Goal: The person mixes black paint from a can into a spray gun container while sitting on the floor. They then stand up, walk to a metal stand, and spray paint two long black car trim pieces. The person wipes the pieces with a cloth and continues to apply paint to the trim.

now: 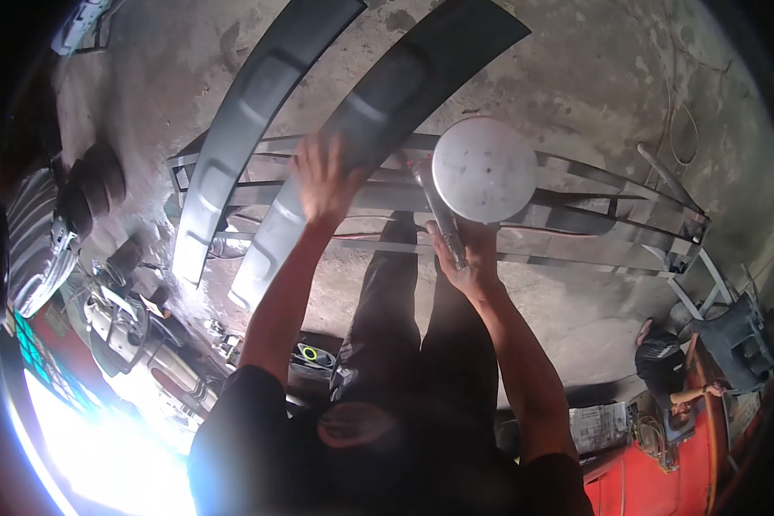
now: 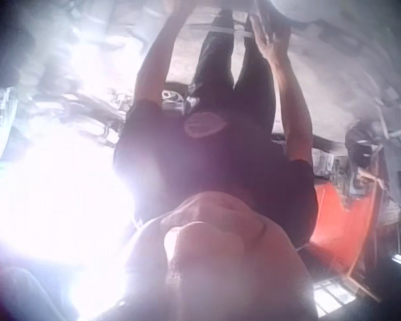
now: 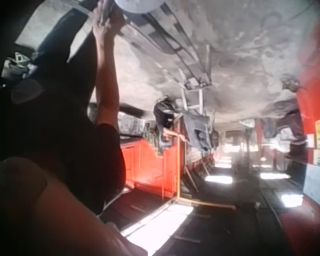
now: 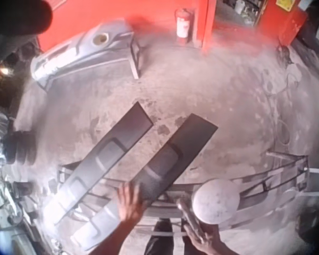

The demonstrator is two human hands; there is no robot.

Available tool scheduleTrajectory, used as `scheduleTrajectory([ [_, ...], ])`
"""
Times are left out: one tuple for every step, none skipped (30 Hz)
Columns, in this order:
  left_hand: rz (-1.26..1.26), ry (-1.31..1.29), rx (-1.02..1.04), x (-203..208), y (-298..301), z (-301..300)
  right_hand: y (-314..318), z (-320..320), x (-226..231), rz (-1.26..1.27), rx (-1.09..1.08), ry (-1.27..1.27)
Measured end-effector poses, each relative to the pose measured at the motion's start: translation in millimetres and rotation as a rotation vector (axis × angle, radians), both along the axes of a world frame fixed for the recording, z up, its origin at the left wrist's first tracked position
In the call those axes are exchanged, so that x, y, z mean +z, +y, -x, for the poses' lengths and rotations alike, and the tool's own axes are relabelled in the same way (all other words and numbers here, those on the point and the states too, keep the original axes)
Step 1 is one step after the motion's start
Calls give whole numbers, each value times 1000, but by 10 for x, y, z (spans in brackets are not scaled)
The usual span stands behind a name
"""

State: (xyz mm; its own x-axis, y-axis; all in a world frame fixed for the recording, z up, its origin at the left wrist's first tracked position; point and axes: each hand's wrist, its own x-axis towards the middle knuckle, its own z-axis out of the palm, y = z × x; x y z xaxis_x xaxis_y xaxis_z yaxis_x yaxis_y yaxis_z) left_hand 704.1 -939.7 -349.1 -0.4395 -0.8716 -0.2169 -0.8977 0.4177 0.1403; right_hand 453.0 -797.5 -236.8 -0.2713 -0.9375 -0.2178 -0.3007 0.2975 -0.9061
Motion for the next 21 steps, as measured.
scheduleTrajectory([
  [-67, 1, 85, 75, 145, -347, 20, 16, 6, -48, -26, -15],
  [-61, 9, 207, 68, 314, -677, -20, 45, 29, -9, -30, 21],
  [-53, 24, 328, 43, 429, -848, -43, 40, 33, 18, -64, 8],
  [-37, 22, 306, 25, 460, -815, -70, 13, 39, 48, -94, 8],
  [-19, 36, 282, -55, 435, -708, -84, 31, 11, 85, -126, 23],
  [-2, 41, 260, -63, 343, -548, -81, 27, -36, -26, -116, -77],
  [1, 68, 181, -156, 201, -299, -148, 18, -90, 3, -235, -148],
  [2, 91, 112, -110, -9, 151, -204, 60, -59, -6, -246, -132],
  [5, 110, 44, -59, -223, 577, -242, 101, -32, -13, -257, -121],
  [26, 147, -33, -85, -416, 935, -252, 114, -53, -11, -295, -110],
  [45, 178, -107, -119, -611, 1271, -251, 125, -73, -12, -330, -104],
  [93, 203, -207, -152, -790, 1581, -226, 146, -95, -16, -369, -94],
  [143, 223, -304, -187, -955, 1861, -195, 186, -130, -3, -382, -88],
  [159, 241, -389, -248, -1095, 2130, -161, 223, -180, 8, -394, -84],
  [177, 256, -475, -296, -1225, 2387, -125, 251, -210, 21, -408, -83],
  [190, 273, -542, -329, -1353, 2604, -104, 272, -192, -4, -425, -116],
  [203, 290, -609, -357, -1455, 2794, -101, 286, -176, -5, -432, -104],
  [203, 280, -658, -414, -1525, 2970, -88, 298, -164, -10, -439, -91],
  [201, 264, -703, -465, -1577, 3100, -78, 305, -134, -18, -441, -85],
  [195, 250, -751, -469, -1569, 3168, -94, 305, -97, -30, -435, -135],
  [201, 130, -873, -389, -1510, 3117, -83, 277, -82, -10, -441, -111],
])
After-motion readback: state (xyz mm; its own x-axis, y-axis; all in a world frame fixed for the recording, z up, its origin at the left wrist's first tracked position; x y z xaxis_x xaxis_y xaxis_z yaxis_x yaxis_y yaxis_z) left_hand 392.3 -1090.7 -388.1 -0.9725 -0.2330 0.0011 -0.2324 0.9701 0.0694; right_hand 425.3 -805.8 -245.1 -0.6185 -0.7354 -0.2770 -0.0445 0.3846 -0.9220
